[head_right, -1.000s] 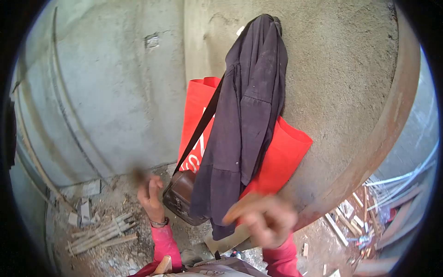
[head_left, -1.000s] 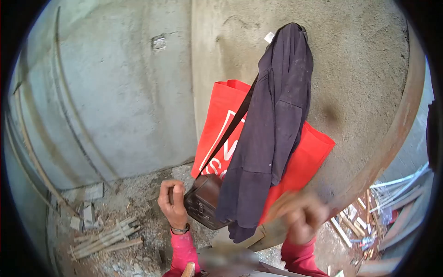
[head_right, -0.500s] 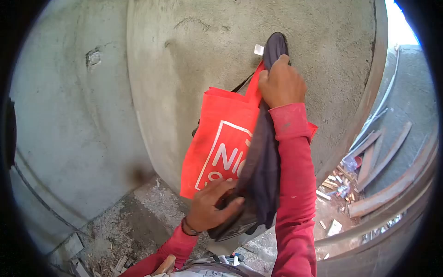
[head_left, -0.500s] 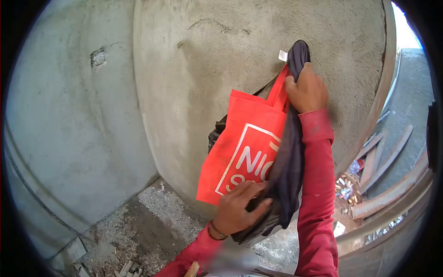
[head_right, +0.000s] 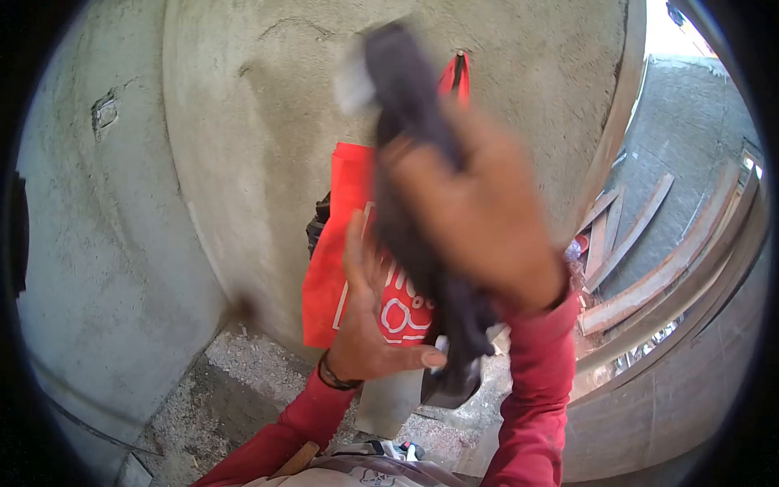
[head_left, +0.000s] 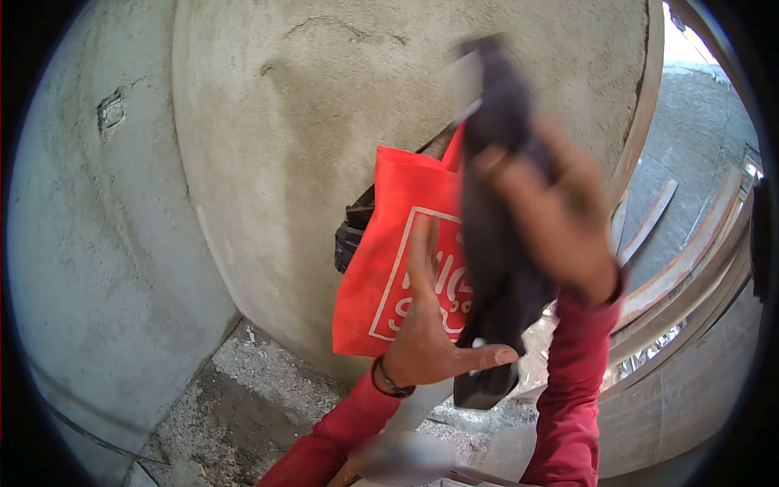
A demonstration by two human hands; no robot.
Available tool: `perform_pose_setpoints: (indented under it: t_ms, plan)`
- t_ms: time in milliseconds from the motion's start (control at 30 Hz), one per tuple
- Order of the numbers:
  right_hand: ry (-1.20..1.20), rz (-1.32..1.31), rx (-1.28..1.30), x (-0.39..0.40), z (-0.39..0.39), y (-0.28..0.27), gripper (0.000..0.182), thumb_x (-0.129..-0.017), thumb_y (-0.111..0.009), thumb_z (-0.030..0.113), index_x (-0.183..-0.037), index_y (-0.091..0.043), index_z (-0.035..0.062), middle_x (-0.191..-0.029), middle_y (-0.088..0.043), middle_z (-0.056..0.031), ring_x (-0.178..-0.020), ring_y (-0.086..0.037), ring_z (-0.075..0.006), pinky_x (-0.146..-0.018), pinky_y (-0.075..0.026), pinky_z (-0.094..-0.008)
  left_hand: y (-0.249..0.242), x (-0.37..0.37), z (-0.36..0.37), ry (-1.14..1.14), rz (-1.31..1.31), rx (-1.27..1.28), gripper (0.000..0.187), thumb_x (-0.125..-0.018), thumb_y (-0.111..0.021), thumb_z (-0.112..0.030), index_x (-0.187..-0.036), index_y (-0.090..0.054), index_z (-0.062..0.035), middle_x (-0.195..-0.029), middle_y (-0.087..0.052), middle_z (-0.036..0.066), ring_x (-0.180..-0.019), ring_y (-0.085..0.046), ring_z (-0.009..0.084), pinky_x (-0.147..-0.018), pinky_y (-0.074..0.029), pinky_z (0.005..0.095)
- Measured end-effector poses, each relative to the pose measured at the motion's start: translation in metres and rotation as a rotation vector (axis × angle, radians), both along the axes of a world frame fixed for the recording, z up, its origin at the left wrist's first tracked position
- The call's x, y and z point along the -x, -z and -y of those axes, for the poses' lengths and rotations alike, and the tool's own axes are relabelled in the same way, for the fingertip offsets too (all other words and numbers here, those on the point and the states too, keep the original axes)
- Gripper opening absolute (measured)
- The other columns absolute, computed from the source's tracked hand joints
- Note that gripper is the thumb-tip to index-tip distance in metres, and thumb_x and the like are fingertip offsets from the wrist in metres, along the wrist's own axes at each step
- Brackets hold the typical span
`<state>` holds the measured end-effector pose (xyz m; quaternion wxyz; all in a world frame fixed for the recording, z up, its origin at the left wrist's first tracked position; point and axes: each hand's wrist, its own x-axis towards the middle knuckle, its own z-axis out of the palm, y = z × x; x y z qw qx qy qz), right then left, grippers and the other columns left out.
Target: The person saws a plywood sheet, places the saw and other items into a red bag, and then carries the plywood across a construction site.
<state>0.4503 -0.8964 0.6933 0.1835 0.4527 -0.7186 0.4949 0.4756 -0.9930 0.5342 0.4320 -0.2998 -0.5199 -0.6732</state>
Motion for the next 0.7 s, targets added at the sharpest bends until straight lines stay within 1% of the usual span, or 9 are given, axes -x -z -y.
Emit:
perform_pose_setpoints:
  t_ms: [33,67,133,200,267,333,400,567,700]
  plan:
    - [0.005,-0.148,-0.137,-0.003,0.01,0.019,0.023,-0.087,-0.068,0.017,-0.105,-0.063,0.0031,-0.082,-0.062,-0.0009,-0.074,-0.057,-0.0095,-0.066,-0.047,-0.0275,0.011,-0.002,0.006,0.131,0.197,0.073,0.111,-0.068,-0.09,-0.037,-0.146,-0.024,0.006,-0.144,-0.036,0.023,-0.137,-0.035,0.0332,-0.113,-0.029,0.0433]
    - [-0.169,-0.347,-0.128,0.004,0.024,0.039,0.021,-0.084,-0.061,0.011,-0.1,-0.054,-0.0014,-0.07,-0.061,-0.0203,-0.06,-0.062,-0.0283,-0.061,-0.05,-0.0401,0.012,0.004,0.017,-0.029,0.122,0.309,0.072,-0.076,-0.083,-0.022,-0.132,-0.044,0.0004,-0.11,-0.063,0.011,-0.104,-0.06,0.0236,-0.091,-0.047,0.037]
    - [-0.191,-0.104,-0.353,0.002,0.022,0.036,0.022,-0.083,-0.065,0.012,-0.096,-0.057,-0.0033,-0.075,-0.064,-0.0205,-0.067,-0.065,-0.0298,-0.065,-0.051,-0.0394,0.042,0.006,0.004,0.254,0.364,-0.051,0.042,-0.087,-0.069,-0.016,-0.122,-0.051,-0.0004,-0.078,-0.059,0.002,-0.074,-0.06,0.0163,-0.072,-0.048,0.0324]
    - [-0.659,-0.216,-0.441,0.046,0.016,0.03,0.022,-0.084,-0.07,0.016,-0.09,-0.062,-0.0029,-0.078,-0.066,-0.0203,-0.071,-0.066,-0.032,-0.067,-0.051,-0.0404,0.062,0.009,0.003,0.36,0.419,-0.267,0.035,-0.091,-0.063,-0.016,-0.121,-0.052,-0.0012,-0.074,-0.053,-0.001,-0.064,-0.053,0.0135,-0.066,-0.046,0.0309]
    - [-0.39,0.038,-0.077,0.091,0.0,0.007,0.029,-0.086,-0.071,0.026,-0.085,-0.065,-0.0022,-0.081,-0.068,-0.0195,-0.073,-0.066,-0.0323,-0.068,-0.051,-0.04,0.072,0.008,0.011,0.406,0.565,-0.537,0.028,-0.098,-0.053,-0.019,-0.119,-0.052,-0.0018,-0.065,-0.033,-0.006,-0.05,-0.037,0.0085,-0.056,-0.04,0.0275]
    - [0.406,-0.318,0.109,0.163,-0.002,-0.004,0.035,-0.088,-0.069,0.034,-0.086,-0.066,-0.0009,-0.081,-0.068,-0.0195,-0.075,-0.067,-0.0344,-0.069,-0.051,-0.0422,0.077,0.001,0.03,0.321,0.511,-0.544,0.025,-0.1,-0.05,-0.023,-0.115,-0.052,-0.0036,-0.063,-0.032,-0.006,-0.048,-0.034,0.0074,-0.055,-0.039,0.0269]
    - [0.691,-0.447,-0.012,0.189,0.007,-0.005,0.035,-0.089,-0.066,0.034,-0.084,-0.065,-0.0008,-0.08,-0.068,-0.0209,-0.078,-0.066,-0.0396,-0.071,-0.05,-0.047,0.08,-0.006,0.044,0.348,0.429,-0.565,0.024,-0.101,-0.048,-0.026,-0.112,-0.053,-0.0049,-0.061,-0.033,-0.007,-0.047,-0.033,0.0069,-0.054,-0.038,0.0268]
    - [0.725,-0.402,0.002,0.195,0.015,-0.011,0.03,-0.089,-0.063,0.029,-0.083,-0.065,-0.0005,-0.081,-0.066,-0.0241,-0.081,-0.064,-0.0438,-0.071,-0.049,-0.0508,0.073,-0.025,0.068,0.615,0.188,-0.795,0.034,-0.102,-0.038,-0.036,-0.1,-0.054,-0.0056,-0.059,-0.035,-0.007,-0.046,-0.035,0.0065,-0.054,-0.039,0.0275]
    - [0.801,-0.444,0.162,0.193,0.025,-0.015,0.029,-0.091,-0.06,0.028,-0.083,-0.065,0.0005,-0.08,-0.066,-0.0245,-0.079,-0.064,-0.0442,-0.071,-0.048,-0.0521,0.091,-0.027,0.096,0.571,0.047,-0.715,0.042,-0.104,-0.031,-0.041,-0.105,-0.053,-0.005,-0.06,-0.039,-0.004,-0.046,-0.038,0.0097,-0.054,-0.041,0.0295]
